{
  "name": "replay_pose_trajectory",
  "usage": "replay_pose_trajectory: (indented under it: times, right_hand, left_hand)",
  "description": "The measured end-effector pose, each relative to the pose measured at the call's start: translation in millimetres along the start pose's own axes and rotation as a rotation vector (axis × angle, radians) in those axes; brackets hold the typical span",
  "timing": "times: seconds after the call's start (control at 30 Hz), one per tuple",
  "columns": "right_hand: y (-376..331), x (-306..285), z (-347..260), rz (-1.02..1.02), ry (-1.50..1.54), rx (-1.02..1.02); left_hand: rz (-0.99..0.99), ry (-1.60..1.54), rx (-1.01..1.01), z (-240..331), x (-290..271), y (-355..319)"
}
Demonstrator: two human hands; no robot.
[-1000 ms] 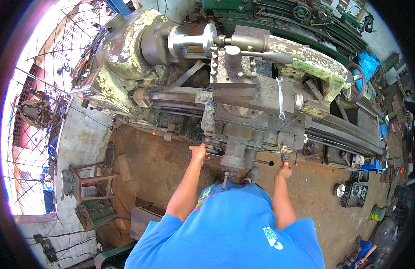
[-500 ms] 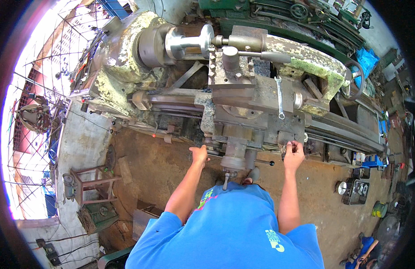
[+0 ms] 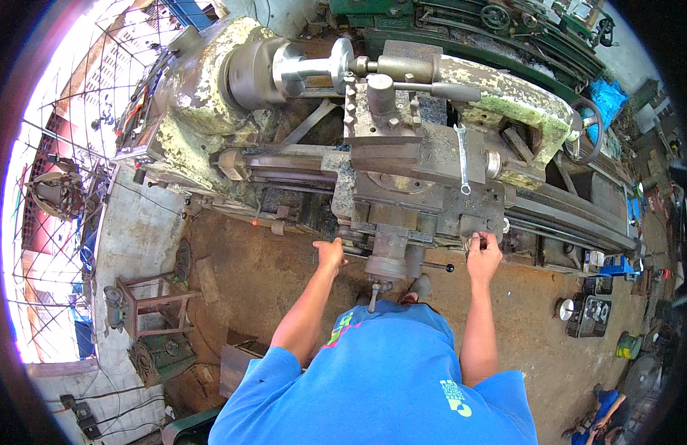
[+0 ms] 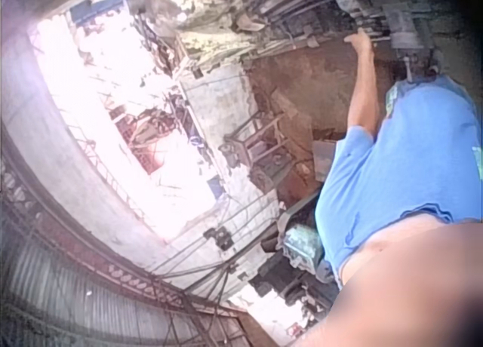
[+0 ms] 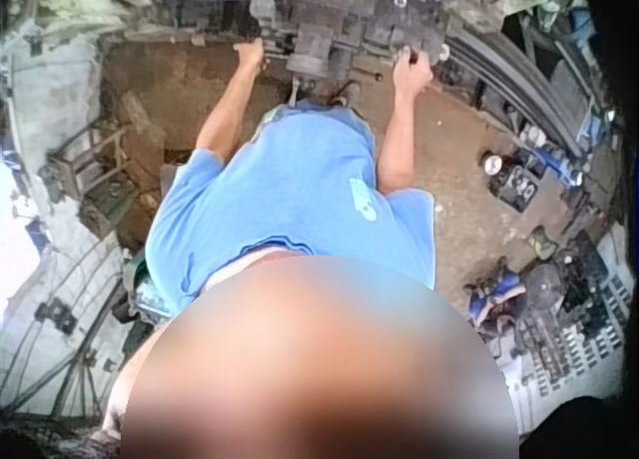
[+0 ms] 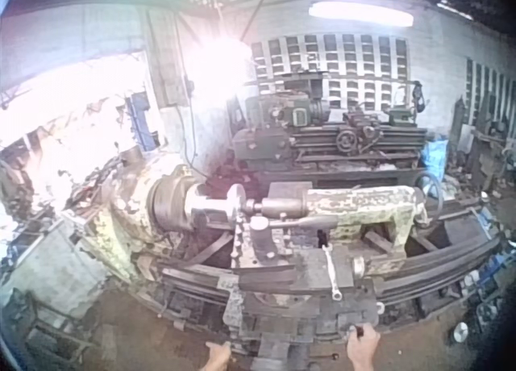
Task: The person operates a metal lathe, turning the cross-slide and compound handwheels to position the cutting tool against a rotating cylindrical workpiece. Metal shavings are produced as the tool engages the workpiece. The person repeatedly advances and retracts the tool while making small adjustments.
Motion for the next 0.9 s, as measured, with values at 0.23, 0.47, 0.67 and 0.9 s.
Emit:
replay_pose_trajectory:
  times: [0.23,0.47,0.67,0.9]
  right_hand:
    - [-0.1,0.6,-0.1,-0.02,0.011,0.023]
    - [0.0,0.8,1.6,-0.005,0.006,0.012]
    - [0.0,-0.1,0.8,0.0,-0.021,0.025]
    - [-0.9,0.8,0.7,-0.004,-0.018,0.04]
  left_hand:
    - [-0.013,-0.015,-0.006,-1.4,-1.8,1.1]
    - [0.029,-0.001,-0.002,3.7,-0.8,-4.2]
    - [0.034,0.055,0.009,1.8,-0.4,0.5]
    - [0.044,0.005,-0.014,-0.9,-2.1,5.6]
Point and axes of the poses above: each hand's wrist, its own y-axis towards the middle knuckle, its own x-axis out of the palm, z = x × y, the point moved 4 cm from there along y, towards the middle knuckle, and after that the axes turned 6 degrees about -y, right-handed, at the moved point
